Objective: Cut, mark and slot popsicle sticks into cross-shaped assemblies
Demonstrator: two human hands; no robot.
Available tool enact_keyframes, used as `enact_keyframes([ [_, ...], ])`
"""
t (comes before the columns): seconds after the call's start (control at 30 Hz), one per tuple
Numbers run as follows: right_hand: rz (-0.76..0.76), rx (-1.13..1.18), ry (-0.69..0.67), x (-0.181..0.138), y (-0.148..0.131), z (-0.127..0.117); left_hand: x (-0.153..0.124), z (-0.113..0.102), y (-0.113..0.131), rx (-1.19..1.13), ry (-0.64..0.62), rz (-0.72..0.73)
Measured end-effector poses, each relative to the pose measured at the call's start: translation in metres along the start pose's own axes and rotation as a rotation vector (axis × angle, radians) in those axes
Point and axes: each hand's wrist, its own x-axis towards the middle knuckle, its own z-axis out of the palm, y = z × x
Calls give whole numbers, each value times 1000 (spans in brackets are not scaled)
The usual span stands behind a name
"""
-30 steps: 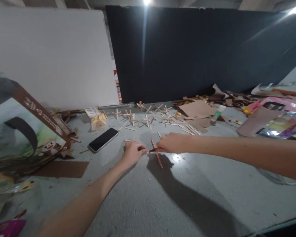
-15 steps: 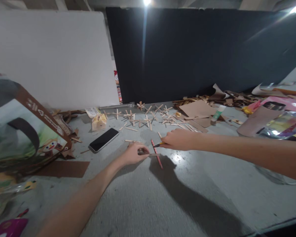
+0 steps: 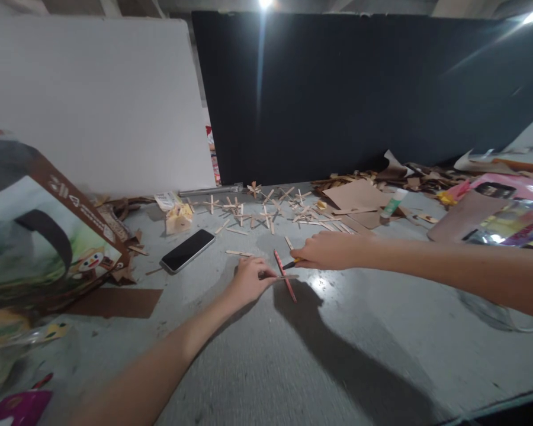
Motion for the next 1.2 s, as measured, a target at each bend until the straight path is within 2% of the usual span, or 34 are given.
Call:
enact_keyframes([
  [0.33,-33,55,-37,0,-5,-3,0,5,-2,-16,13,-48],
  [0.77,38,159,-63,8,-12,5,2,7,-4,97,38,-70],
  [0.97,45,181,-70,8,-14,2,2,8,-5,70,29,-55],
  [1.2,134,252,-74,12,-19,2,2,8,-6,59,29,-54],
])
